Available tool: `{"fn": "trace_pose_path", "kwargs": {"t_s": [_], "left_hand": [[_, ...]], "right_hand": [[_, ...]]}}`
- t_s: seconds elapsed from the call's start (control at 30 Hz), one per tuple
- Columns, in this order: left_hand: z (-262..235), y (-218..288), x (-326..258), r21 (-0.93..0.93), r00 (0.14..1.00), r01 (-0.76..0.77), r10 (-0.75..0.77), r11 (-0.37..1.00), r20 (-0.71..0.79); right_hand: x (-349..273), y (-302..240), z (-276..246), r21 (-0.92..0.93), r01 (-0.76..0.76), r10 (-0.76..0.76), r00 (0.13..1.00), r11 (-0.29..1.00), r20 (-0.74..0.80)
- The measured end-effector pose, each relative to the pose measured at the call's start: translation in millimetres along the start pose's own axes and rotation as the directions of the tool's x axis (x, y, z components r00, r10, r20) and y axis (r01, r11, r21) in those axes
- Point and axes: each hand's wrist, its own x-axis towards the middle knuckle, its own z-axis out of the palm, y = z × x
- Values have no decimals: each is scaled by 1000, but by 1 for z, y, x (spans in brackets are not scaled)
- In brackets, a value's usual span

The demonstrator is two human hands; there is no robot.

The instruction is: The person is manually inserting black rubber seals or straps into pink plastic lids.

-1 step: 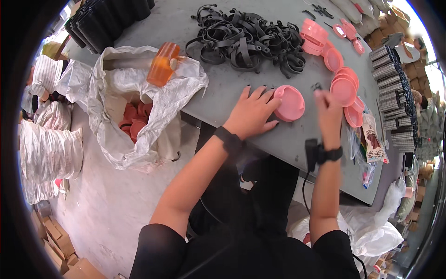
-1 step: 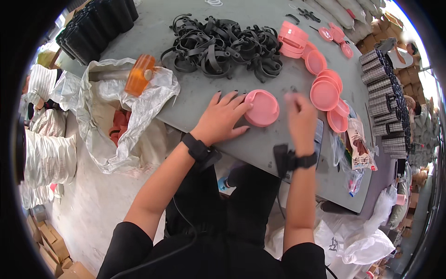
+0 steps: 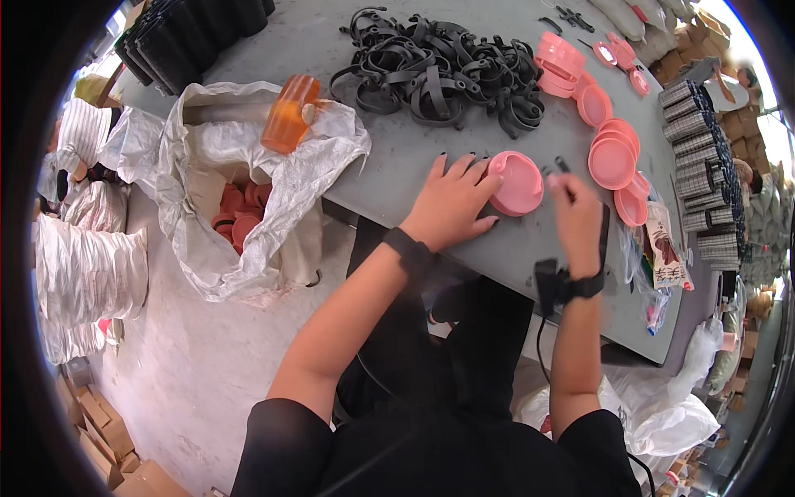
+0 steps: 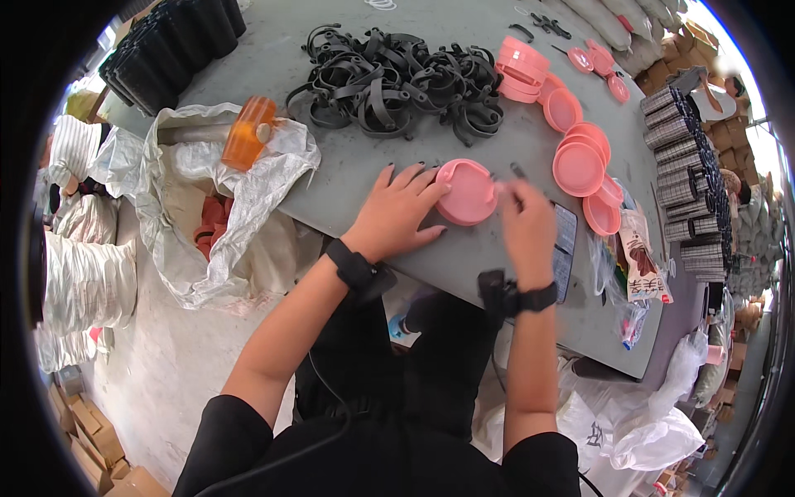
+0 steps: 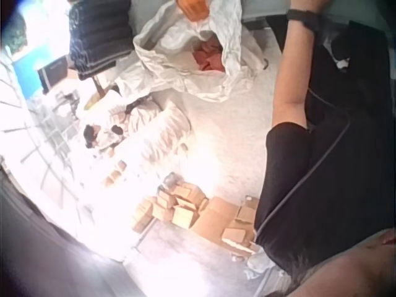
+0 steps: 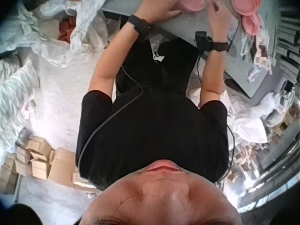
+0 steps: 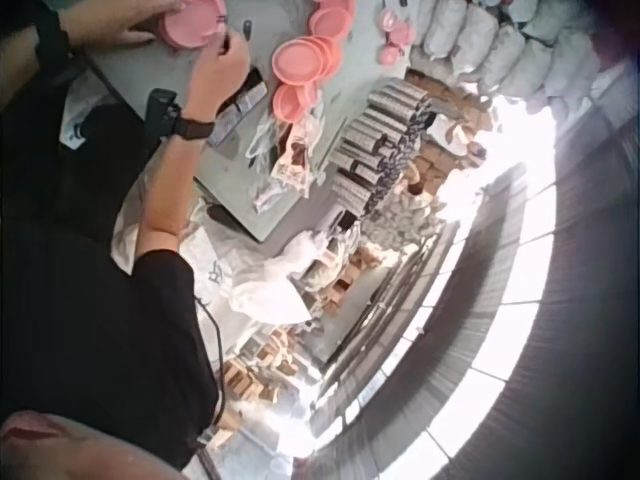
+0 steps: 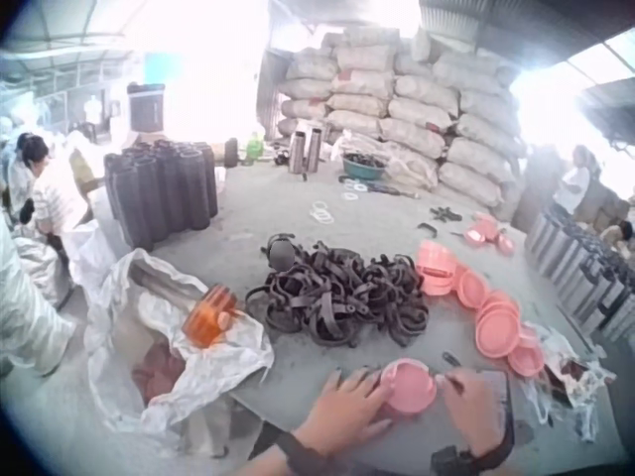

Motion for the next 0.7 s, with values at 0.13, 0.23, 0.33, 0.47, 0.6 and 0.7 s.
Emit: {"fn": "trace_pose_path", "kwargs": {"t_s": [0.13, 0.23, 0.33, 0.47, 0.6, 0.7], "left_hand": [[1, 32, -13, -183, 996, 2, -19, 983, -89], [-21, 40, -15, -470, 877, 409, -194, 782, 440], [-7, 40, -21, -460, 982, 187, -165, 868, 88], [-3, 34, -11, -326, 968, 118, -182, 938, -174], [5, 19, -6, -167, 980, 26, -58, 986, -190], [5, 19, -4, -216, 990, 55, -81, 975, -113]], "right_hand": [[-39, 5, 18, 36, -9, 11, 998, 999, -57], [-37, 24, 14, 175, 40, -28, 997, 984, -68], [-40, 25, 8, 39, 176, -173, 982, 984, -73], [-54, 6, 1, -171, 234, -252, 963, 957, -92], [-61, -11, 13, -220, 319, -334, 942, 922, -31], [-55, -7, 21, -206, 347, -360, 932, 915, -30]]}}
